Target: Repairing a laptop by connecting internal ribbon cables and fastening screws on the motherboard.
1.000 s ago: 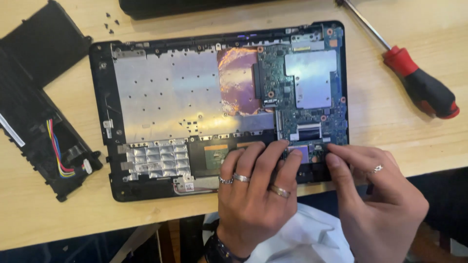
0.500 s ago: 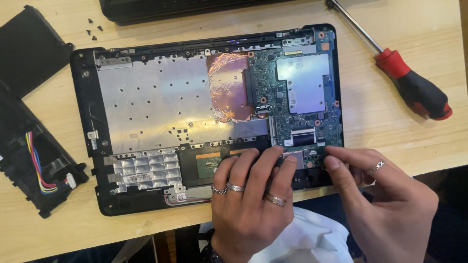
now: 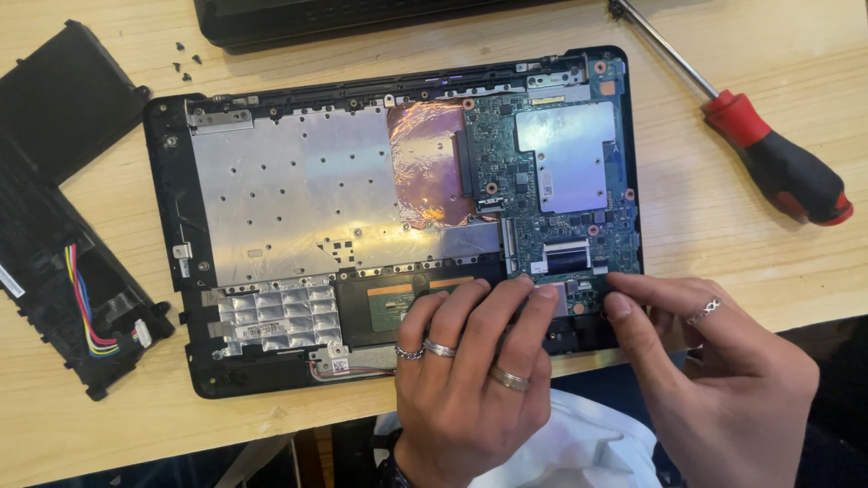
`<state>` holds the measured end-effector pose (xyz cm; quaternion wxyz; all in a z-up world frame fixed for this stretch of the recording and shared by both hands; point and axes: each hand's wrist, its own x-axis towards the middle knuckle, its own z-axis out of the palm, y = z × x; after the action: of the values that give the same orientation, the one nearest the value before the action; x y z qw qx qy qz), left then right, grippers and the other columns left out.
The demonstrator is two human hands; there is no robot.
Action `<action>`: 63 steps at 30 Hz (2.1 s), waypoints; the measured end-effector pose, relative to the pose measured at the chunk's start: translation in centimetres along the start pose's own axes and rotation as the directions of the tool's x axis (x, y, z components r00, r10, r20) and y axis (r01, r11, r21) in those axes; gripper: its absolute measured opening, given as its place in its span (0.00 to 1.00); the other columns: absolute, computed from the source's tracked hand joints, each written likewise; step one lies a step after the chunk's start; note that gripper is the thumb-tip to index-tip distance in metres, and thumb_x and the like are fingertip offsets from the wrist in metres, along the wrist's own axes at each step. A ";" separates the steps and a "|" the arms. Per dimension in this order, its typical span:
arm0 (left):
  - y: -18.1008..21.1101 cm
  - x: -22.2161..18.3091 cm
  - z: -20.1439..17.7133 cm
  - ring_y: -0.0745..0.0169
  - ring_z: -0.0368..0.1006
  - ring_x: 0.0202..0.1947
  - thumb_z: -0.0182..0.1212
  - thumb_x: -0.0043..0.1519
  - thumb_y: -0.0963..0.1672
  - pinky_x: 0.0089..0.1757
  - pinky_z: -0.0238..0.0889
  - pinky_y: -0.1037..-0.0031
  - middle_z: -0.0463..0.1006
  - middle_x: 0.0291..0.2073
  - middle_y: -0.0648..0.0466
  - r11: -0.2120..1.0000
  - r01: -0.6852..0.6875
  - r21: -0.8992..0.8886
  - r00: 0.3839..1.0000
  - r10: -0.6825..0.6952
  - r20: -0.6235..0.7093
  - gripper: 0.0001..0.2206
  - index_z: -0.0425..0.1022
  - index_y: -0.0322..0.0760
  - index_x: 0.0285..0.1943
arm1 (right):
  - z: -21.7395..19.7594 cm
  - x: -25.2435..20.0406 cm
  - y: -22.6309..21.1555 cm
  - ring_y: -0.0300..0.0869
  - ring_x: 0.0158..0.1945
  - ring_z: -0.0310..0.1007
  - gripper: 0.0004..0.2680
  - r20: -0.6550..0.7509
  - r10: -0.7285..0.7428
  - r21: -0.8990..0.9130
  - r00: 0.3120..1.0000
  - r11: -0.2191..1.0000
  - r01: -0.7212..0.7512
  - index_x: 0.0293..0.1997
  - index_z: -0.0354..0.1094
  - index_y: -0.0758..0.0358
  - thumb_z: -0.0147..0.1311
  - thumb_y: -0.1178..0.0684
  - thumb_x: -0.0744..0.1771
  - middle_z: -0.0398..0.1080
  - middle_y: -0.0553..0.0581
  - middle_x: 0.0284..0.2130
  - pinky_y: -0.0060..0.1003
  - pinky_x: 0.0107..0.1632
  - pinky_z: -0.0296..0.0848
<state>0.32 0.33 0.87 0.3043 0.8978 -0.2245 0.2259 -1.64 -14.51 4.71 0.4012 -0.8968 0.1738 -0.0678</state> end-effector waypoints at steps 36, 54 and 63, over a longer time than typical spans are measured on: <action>2.1 0.7 0.0 0.64 0.72 0.43 0.57 0.62 0.44 0.55 0.52 0.60 0.78 0.38 0.64 0.990 0.139 0.019 0.990 -0.140 0.034 0.07 0.80 0.56 0.43 | 1.4 -1.7 2.5 0.47 0.35 0.76 0.03 -0.121 -0.309 0.018 0.943 0.949 0.313 0.36 0.74 0.73 0.64 0.67 0.64 0.76 0.66 0.33 0.39 0.47 0.69; 1.4 -0.4 0.7 0.62 0.74 0.41 0.52 0.64 0.44 0.54 0.61 0.60 0.77 0.36 0.65 0.991 0.122 0.046 0.992 -0.121 -0.026 0.11 0.79 0.59 0.47 | 1.4 -1.6 0.7 0.41 0.31 0.72 0.01 -0.099 -0.213 -0.081 0.972 0.975 0.206 0.38 0.76 0.70 0.62 0.65 0.66 0.77 0.59 0.32 0.33 0.41 0.69; 1.5 -0.5 1.1 0.64 0.74 0.42 0.60 0.66 0.48 0.52 0.64 0.61 0.80 0.38 0.67 0.984 0.111 0.140 0.993 -0.105 -0.043 0.06 0.76 0.61 0.50 | 2.1 -2.3 -0.3 0.45 0.30 0.69 0.03 -0.150 -0.281 -0.328 0.948 0.919 0.220 0.42 0.79 0.66 0.67 0.65 0.69 0.78 0.57 0.33 0.39 0.45 0.69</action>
<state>-0.62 -1.33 0.43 0.2553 0.9238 -0.1533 0.2404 -3.18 -12.02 3.63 0.2257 -0.9521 0.1039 -0.1782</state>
